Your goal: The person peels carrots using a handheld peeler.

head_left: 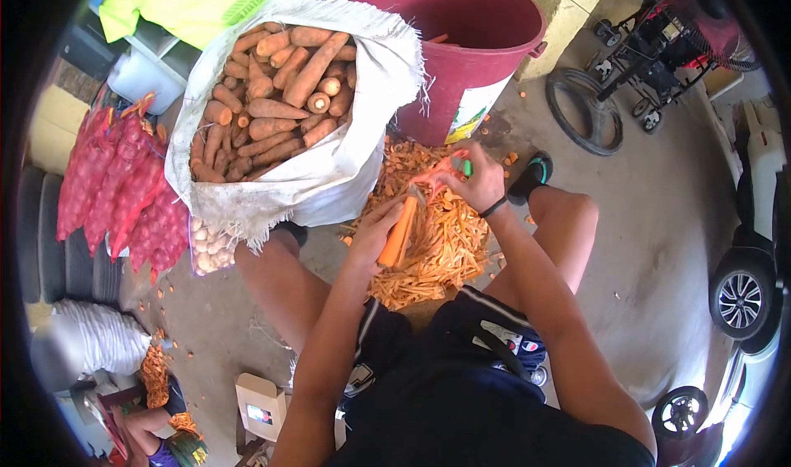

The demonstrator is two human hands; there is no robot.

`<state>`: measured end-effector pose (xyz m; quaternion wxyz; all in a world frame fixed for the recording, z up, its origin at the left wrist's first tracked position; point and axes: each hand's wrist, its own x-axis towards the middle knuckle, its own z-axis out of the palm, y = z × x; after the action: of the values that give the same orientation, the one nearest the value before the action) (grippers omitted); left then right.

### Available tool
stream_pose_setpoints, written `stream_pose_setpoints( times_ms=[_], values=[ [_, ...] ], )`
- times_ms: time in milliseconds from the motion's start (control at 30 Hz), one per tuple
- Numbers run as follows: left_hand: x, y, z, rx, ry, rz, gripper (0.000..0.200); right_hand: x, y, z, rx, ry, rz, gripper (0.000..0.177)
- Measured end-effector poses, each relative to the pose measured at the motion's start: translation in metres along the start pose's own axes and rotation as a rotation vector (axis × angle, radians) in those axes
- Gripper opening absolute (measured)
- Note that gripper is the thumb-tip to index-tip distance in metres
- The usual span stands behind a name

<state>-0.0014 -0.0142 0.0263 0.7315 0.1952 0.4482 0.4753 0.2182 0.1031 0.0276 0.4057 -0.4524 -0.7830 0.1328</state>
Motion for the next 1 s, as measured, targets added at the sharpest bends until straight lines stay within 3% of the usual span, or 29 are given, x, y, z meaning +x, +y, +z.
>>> stream_pose_setpoints(
  times_ms=[33, 133, 167, 267, 300, 500, 533, 600, 700, 833, 933, 967, 1000],
  values=[
    [-0.001, 0.003, 0.002, -0.022, -0.003, -0.003, 0.036, 0.004, 0.003, -0.001, -0.027, 0.061, 0.027, 0.062],
    [0.008, 0.004, 0.000, -0.058, 0.038, 0.027, 0.039, -0.009, -0.020, -0.001, 0.177, -0.112, 0.120, 0.061],
    [0.009, 0.003, 0.001, -0.051, 0.058, 0.038, 0.039, -0.018, -0.037, -0.003, 0.182, -0.210, 0.057, 0.059],
    [0.004, 0.007, 0.010, -0.022, 0.090, 0.067, 0.038, -0.026, -0.058, 0.001, 0.213, -0.193, -0.255, 0.066],
    [0.002, 0.005, 0.009, -0.014, 0.078, 0.074, 0.036, -0.023, -0.049, 0.003, 0.116, -0.177, -0.261, 0.064],
    [0.002, 0.000, -0.002, 0.016, 0.032, 0.046, 0.034, 0.004, 0.016, 0.005, -0.053, 0.094, 0.076, 0.065],
    [0.003, 0.002, -0.004, 0.005, 0.020, 0.042, 0.034, 0.002, 0.006, 0.004, 0.038, 0.041, 0.065, 0.065],
    [0.008, 0.002, -0.002, -0.044, 0.062, 0.074, 0.033, -0.015, -0.024, 0.005, 0.223, -0.078, 0.037, 0.066],
    [0.001, 0.010, 0.014, -0.009, 0.077, 0.081, 0.035, -0.024, -0.058, 0.000, 0.195, -0.210, -0.267, 0.063],
    [-0.001, 0.000, 0.000, 0.169, 0.048, 0.051, 0.037, -0.006, -0.012, 0.002, 0.014, -0.091, -0.127, 0.064],
    [-0.005, 0.007, 0.008, 0.077, 0.086, 0.009, 0.036, 0.010, 0.003, -0.004, -0.061, 0.090, -0.015, 0.063],
    [-0.001, 0.007, 0.004, 0.057, 0.060, 0.021, 0.035, 0.004, -0.002, -0.004, 0.058, 0.031, 0.149, 0.063],
    [0.005, 0.004, -0.002, 0.034, 0.038, 0.035, 0.034, -0.002, -0.020, -0.005, 0.090, -0.012, 0.047, 0.063]
  ],
)
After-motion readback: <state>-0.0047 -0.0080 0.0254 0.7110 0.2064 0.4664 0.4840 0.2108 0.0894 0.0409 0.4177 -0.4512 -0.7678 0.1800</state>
